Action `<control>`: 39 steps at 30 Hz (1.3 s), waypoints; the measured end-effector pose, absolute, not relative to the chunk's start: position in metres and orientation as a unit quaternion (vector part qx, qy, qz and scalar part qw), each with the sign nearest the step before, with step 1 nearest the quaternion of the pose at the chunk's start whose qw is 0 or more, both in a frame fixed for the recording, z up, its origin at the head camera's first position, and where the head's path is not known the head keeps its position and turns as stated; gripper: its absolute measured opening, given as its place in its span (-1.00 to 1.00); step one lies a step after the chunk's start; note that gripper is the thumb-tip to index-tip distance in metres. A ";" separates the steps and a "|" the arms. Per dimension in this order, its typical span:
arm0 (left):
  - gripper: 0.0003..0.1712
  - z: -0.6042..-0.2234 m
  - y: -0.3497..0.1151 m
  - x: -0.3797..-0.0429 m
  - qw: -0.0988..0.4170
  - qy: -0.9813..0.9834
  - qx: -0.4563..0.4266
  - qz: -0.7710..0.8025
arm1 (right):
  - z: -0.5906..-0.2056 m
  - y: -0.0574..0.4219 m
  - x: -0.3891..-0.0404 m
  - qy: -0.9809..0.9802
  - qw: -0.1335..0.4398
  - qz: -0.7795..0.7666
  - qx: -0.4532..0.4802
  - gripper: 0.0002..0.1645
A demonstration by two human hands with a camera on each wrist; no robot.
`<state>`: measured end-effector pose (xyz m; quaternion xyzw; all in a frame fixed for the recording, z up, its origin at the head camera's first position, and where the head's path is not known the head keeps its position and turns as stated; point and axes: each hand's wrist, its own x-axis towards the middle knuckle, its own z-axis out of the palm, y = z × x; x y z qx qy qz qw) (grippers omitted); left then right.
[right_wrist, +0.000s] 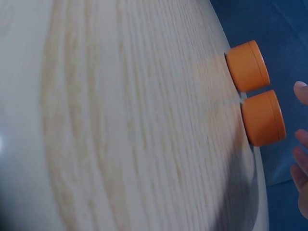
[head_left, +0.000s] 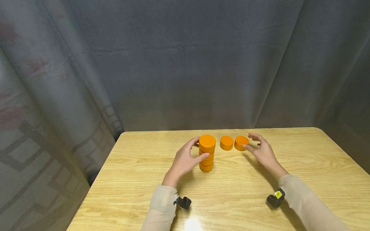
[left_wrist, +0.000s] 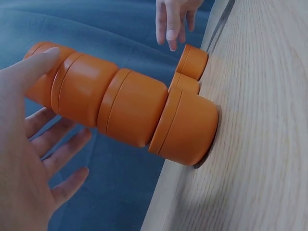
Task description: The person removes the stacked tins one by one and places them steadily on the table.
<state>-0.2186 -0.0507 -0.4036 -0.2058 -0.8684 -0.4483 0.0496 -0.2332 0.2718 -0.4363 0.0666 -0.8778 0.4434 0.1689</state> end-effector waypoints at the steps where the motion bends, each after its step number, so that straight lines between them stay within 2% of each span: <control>1: -0.18 -0.404 -0.051 -0.219 0.049 -0.868 -0.207 -0.448 | -0.436 0.271 -0.233 -0.877 0.170 0.443 0.067 -0.30; 17: -0.17 -0.410 -0.053 -0.222 0.025 -0.851 -0.228 -0.473 | -0.423 0.250 -0.218 -0.864 0.187 0.459 0.090 -0.35; 39: -0.16 -0.413 -0.056 -0.223 0.007 -0.862 -0.211 -0.462 | -0.409 0.222 -0.203 -0.849 0.169 0.487 0.119 -0.35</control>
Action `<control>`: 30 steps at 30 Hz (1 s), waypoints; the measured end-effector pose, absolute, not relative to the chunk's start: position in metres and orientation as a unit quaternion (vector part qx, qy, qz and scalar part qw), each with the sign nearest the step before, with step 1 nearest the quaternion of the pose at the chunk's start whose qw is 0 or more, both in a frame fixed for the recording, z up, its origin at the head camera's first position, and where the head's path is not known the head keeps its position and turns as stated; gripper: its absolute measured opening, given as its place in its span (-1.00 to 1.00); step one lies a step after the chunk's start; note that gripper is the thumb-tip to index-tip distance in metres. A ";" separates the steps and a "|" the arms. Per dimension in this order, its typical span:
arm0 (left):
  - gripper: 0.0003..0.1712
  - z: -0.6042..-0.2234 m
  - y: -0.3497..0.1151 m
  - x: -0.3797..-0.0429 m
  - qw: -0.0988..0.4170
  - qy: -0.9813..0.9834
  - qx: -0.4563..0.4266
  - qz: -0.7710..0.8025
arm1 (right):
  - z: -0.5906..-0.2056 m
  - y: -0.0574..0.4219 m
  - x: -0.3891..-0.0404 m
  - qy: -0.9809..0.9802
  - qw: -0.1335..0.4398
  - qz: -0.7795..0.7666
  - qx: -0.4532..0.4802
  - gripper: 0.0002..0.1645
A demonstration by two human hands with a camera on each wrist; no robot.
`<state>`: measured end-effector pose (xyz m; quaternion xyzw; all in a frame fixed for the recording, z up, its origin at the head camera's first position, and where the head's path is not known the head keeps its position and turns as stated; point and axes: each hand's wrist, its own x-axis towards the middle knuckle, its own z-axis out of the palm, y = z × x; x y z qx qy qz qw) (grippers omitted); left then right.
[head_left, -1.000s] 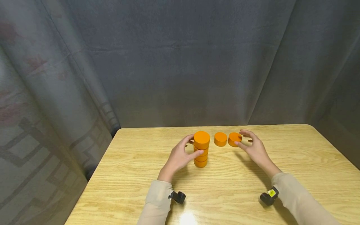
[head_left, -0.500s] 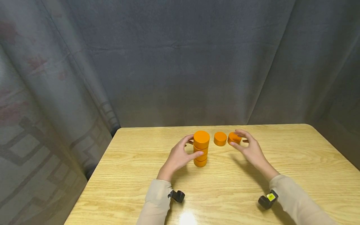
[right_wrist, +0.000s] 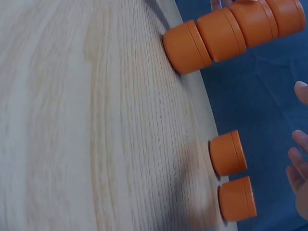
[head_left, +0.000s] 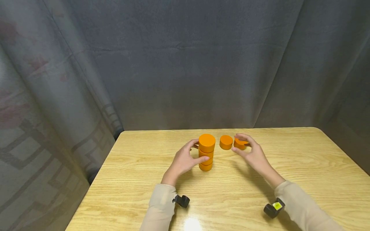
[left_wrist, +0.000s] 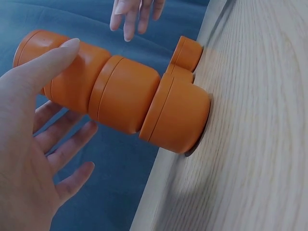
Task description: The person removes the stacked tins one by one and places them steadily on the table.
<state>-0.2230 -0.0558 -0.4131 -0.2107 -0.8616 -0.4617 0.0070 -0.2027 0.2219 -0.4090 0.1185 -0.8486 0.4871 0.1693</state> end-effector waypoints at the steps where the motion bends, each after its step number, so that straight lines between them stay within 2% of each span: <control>1: -0.17 -0.413 -0.056 -0.223 0.008 -0.862 -0.211 -0.461 | -0.408 0.221 -0.202 -0.848 0.168 0.489 0.120 -0.35; 21: -0.19 -0.415 -0.057 -0.224 0.005 -0.867 -0.215 -0.449 | -0.403 0.199 -0.194 -0.835 0.171 0.506 0.133 -0.41; 30: -0.17 -0.414 -0.056 -0.224 -0.005 -0.870 -0.209 -0.447 | -0.400 0.190 -0.192 -0.830 0.152 0.514 0.154 -0.42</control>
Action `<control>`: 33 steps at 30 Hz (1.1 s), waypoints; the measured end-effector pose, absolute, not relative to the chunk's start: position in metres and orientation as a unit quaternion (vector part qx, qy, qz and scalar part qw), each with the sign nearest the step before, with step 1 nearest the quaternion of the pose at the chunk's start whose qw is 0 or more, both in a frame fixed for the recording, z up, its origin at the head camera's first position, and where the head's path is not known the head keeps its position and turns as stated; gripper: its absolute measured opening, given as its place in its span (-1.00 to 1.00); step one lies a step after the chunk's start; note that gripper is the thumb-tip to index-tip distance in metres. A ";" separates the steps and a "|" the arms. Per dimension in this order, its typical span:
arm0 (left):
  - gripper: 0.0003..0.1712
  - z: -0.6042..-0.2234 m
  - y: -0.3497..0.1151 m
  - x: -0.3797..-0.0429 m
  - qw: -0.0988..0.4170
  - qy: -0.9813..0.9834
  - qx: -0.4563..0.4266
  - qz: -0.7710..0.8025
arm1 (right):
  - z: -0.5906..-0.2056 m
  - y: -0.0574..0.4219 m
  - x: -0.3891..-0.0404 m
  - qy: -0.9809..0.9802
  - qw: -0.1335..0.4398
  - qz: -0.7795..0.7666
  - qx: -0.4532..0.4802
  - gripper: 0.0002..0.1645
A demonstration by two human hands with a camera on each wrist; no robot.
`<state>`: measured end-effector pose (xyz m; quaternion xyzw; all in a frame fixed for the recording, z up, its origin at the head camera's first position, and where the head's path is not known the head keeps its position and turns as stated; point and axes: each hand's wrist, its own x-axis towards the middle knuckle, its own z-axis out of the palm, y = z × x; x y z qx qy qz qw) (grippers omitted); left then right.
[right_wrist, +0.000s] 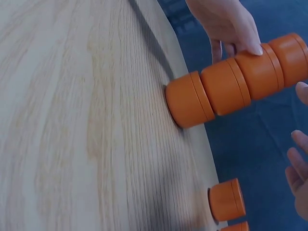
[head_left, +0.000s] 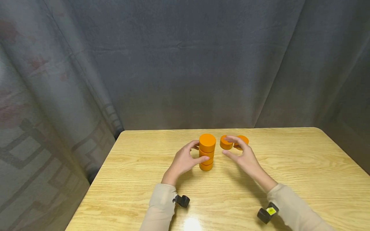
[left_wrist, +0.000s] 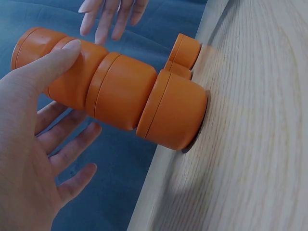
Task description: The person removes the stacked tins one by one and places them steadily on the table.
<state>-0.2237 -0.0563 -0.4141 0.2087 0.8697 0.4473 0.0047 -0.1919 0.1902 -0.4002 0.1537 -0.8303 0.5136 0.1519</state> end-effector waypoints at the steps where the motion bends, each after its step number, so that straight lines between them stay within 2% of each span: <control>1: -0.17 -0.414 -0.056 -0.224 0.005 0.870 0.208 0.447 | -0.400 0.189 -0.192 -0.829 0.151 0.516 0.156 -0.43; 16: -0.22 -0.414 -0.056 -0.223 0.008 0.867 0.207 0.452 | -0.399 0.174 -0.191 -0.816 0.155 0.524 0.187 -0.41; 33: -0.26 -0.416 -0.057 -0.224 0.007 0.867 0.212 0.451 | -0.392 0.153 -0.191 -0.815 0.118 0.542 0.167 -0.34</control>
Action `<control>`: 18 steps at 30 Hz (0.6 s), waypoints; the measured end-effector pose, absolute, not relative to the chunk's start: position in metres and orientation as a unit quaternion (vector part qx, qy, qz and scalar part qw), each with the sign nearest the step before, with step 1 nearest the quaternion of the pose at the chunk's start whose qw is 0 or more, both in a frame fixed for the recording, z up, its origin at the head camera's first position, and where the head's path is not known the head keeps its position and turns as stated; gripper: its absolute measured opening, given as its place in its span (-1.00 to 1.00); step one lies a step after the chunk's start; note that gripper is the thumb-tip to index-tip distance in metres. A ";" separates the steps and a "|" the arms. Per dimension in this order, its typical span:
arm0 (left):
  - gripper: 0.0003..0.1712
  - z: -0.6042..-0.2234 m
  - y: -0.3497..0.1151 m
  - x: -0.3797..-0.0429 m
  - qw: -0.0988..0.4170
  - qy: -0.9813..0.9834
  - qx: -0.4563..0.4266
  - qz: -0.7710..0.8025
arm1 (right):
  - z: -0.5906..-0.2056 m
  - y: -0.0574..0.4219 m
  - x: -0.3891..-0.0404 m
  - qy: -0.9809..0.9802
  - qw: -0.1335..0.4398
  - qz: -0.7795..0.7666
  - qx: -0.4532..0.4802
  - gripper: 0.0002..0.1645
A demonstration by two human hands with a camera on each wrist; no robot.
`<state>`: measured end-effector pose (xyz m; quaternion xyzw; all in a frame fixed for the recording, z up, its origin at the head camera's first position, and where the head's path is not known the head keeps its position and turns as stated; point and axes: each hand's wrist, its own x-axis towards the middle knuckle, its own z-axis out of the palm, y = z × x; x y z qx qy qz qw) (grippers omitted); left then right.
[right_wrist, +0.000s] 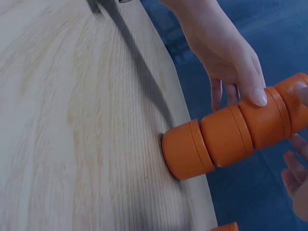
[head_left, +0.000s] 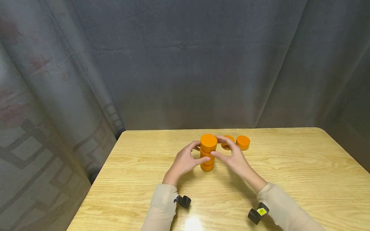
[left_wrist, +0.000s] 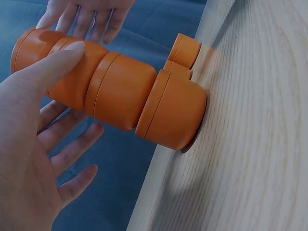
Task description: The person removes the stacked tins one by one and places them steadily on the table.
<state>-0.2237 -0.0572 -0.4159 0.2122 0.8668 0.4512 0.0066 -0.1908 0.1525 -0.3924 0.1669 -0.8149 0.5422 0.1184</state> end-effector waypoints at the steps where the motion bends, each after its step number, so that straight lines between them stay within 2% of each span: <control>1: -0.27 -0.416 -0.057 -0.224 0.007 0.867 0.213 0.451 | -0.392 0.151 -0.191 -0.815 0.117 0.543 0.166 -0.33; 10: -0.29 -0.415 -0.058 -0.223 0.009 0.864 0.211 0.457 | -0.390 0.144 -0.194 -0.815 0.108 0.548 0.154 -0.25; 18: -0.29 -0.416 -0.056 -0.225 0.004 0.864 0.218 0.453 | -0.387 0.143 -0.194 -0.816 0.107 0.549 0.146 -0.26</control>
